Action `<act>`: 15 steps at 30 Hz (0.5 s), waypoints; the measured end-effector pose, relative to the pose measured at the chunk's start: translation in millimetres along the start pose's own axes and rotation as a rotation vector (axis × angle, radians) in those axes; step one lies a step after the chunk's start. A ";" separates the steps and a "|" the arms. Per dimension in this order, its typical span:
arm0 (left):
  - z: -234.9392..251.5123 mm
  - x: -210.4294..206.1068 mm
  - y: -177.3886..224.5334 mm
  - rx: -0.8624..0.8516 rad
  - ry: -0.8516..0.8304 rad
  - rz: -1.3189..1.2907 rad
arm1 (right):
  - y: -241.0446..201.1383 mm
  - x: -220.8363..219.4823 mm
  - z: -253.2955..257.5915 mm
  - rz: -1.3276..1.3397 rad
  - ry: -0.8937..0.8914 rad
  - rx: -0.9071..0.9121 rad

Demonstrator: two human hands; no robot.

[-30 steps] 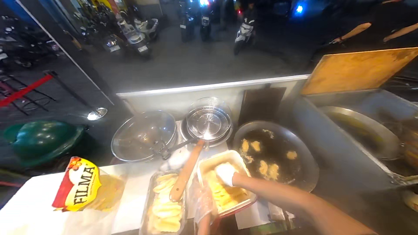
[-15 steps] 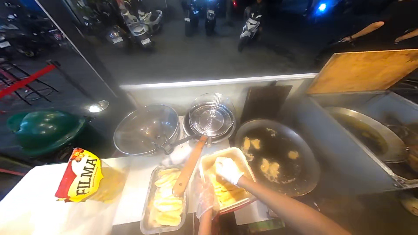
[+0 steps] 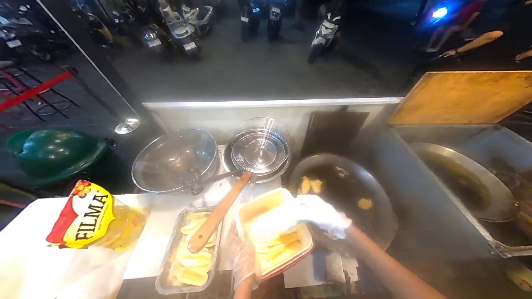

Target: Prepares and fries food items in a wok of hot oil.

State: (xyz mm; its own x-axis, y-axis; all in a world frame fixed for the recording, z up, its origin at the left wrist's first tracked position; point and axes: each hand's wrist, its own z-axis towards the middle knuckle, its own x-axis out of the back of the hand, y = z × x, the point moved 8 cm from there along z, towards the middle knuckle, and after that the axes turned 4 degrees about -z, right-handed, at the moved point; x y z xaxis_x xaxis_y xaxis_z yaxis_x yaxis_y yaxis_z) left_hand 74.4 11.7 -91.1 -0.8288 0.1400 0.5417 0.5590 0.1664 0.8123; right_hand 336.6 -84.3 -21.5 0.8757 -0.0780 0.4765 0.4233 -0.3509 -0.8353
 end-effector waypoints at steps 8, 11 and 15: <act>-8.4 61.1 64.9 -0.045 0.313 -0.538 | 140.1 145.6 -19.5 0.331 0.309 -0.160; 25.4 72.8 63.7 0.003 0.299 -0.880 | 229.4 158.1 -7.3 0.192 0.392 -0.386; 68.3 91.2 53.2 0.041 0.315 -0.902 | 305.7 150.4 4.9 -0.239 0.361 -0.661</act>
State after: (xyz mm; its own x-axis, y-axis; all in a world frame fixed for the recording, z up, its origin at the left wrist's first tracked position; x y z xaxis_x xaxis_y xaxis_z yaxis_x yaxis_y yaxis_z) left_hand 30.2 100.0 -13.3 -0.9129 -0.3257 -0.2461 -0.2975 0.1179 0.9474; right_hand 598.9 -198.7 -206.5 0.6006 -0.1890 0.7769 0.2653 -0.8695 -0.4166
